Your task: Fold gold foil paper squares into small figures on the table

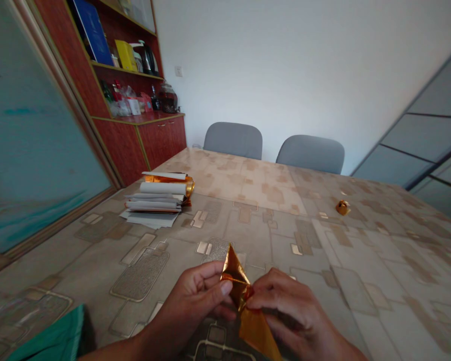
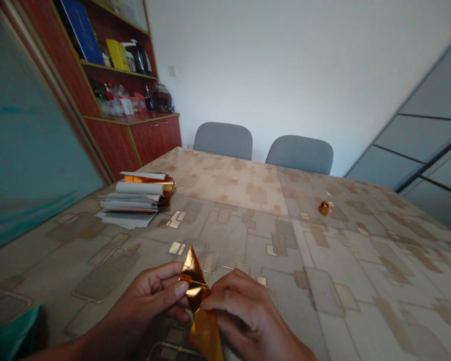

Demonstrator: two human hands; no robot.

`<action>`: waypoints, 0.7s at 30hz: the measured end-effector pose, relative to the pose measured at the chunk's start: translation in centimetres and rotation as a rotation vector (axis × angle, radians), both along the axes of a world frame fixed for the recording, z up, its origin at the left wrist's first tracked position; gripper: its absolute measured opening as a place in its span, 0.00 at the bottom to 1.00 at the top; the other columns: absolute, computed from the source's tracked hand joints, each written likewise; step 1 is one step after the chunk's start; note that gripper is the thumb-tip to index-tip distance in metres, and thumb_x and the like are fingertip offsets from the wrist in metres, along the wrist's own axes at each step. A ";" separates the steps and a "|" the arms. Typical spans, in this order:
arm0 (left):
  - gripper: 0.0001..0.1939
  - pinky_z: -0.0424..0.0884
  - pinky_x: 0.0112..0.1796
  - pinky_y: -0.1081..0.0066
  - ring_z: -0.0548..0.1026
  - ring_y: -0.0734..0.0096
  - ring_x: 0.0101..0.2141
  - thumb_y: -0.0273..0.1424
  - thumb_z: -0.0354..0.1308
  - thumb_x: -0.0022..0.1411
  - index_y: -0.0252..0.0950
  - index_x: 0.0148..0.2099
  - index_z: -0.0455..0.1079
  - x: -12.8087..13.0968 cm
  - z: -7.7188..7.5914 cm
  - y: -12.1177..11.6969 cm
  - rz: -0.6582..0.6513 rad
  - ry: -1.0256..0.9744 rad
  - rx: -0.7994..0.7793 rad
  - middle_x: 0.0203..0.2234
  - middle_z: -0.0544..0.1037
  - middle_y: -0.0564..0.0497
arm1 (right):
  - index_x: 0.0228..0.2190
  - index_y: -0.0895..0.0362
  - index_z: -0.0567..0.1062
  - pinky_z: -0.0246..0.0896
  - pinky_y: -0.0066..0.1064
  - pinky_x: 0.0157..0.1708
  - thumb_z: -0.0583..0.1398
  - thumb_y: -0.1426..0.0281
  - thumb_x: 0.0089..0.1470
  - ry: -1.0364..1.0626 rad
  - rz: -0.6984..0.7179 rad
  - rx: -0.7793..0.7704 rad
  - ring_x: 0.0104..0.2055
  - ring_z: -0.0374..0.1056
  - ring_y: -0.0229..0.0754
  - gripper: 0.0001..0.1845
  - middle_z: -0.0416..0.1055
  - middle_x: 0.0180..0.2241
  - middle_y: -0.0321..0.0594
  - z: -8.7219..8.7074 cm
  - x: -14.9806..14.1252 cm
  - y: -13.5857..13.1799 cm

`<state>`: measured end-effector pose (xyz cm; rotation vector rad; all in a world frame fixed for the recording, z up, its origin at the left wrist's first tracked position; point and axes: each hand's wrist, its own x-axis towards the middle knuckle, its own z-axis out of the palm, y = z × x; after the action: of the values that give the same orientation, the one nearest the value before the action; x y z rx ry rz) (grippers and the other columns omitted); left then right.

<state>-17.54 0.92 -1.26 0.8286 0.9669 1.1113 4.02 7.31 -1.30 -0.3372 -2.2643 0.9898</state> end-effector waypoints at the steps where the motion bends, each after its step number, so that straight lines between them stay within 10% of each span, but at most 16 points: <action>1: 0.19 0.74 0.30 0.74 0.77 0.72 0.27 0.46 0.69 0.58 0.34 0.40 0.77 0.0 0.0 0.0 0.005 -0.005 -0.002 0.27 0.79 0.51 | 0.49 0.51 0.75 0.68 0.28 0.41 0.58 0.75 0.67 0.011 -0.003 0.011 0.43 0.72 0.38 0.13 0.76 0.42 0.40 0.1 -0.1 0.0; 8: 0.18 0.74 0.28 0.76 0.77 0.72 0.26 0.45 0.67 0.61 0.34 0.41 0.75 0.2 -0.6 -0.2 -0.001 0.023 0.010 0.25 0.79 0.52 | 0.42 0.53 0.78 0.66 0.28 0.37 0.54 0.73 0.69 0.054 -0.021 -0.097 0.37 0.74 0.37 0.12 0.79 0.36 0.39 0.6 -0.7 -0.3; 21: 0.18 0.70 0.23 0.79 0.75 0.75 0.21 0.37 0.68 0.59 0.39 0.34 0.59 0.9 -0.2 -0.8 0.086 0.074 0.018 0.20 0.74 0.60 | 0.28 0.56 0.69 0.48 0.24 0.24 0.68 0.54 0.54 0.082 -0.208 -0.815 0.25 0.53 0.33 0.20 0.60 0.24 0.29 -1.3 -2.4 -1.7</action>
<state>-16.61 0.14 -1.48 0.8543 1.0642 1.1713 1.57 5.64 -2.63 -0.8301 -1.6113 1.7329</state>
